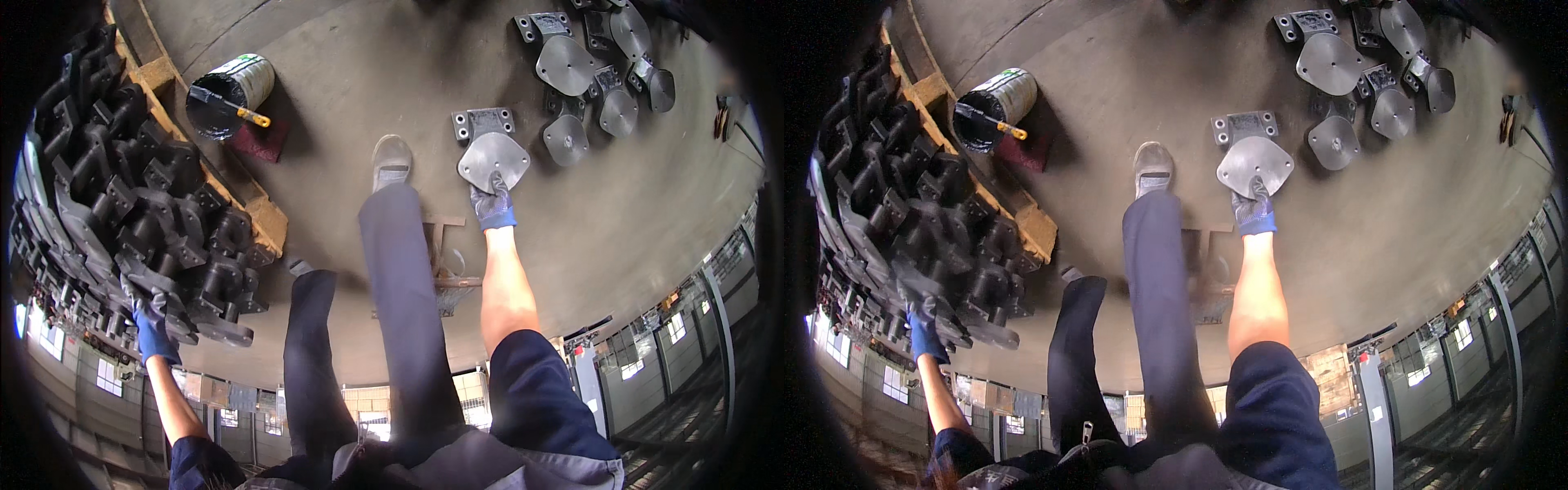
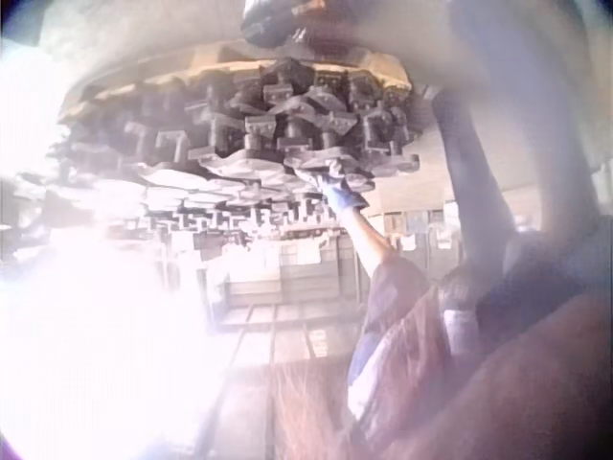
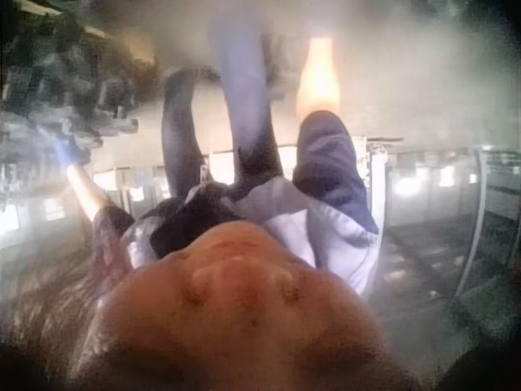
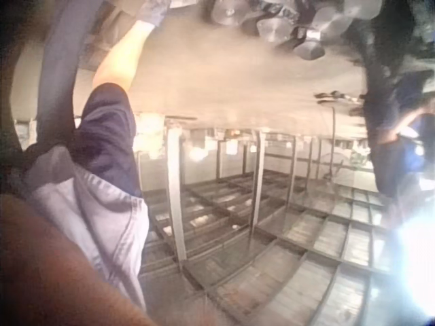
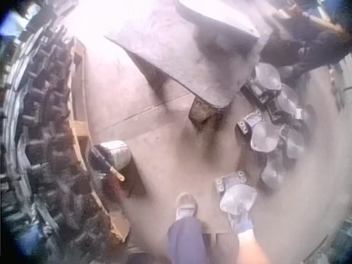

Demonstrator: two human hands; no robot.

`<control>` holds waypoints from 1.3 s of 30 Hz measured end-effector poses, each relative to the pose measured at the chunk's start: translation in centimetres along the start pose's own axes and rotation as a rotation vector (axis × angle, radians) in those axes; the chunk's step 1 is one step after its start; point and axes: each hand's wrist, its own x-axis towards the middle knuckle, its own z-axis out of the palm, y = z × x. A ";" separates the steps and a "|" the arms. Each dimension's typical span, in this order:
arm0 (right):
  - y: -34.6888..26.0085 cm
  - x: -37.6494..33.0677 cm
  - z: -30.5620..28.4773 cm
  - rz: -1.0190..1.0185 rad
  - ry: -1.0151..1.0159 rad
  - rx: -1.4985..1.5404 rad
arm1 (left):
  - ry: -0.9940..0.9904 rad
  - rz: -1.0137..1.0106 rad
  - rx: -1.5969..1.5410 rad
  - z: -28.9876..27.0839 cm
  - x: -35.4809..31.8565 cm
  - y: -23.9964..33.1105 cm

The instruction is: The person sits on the floor and uses a brush to apply a dark coating to several metal parts. They repeatedly dip the brush into a container and paint the surfaces of the parts, then stack the finished pieces onto a large pile.

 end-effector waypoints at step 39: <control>42.9 -58.4 23.7 -1.908 -2.363 -2.288 | 0.408 -0.541 -1.915 -3.3 -20.0 1.2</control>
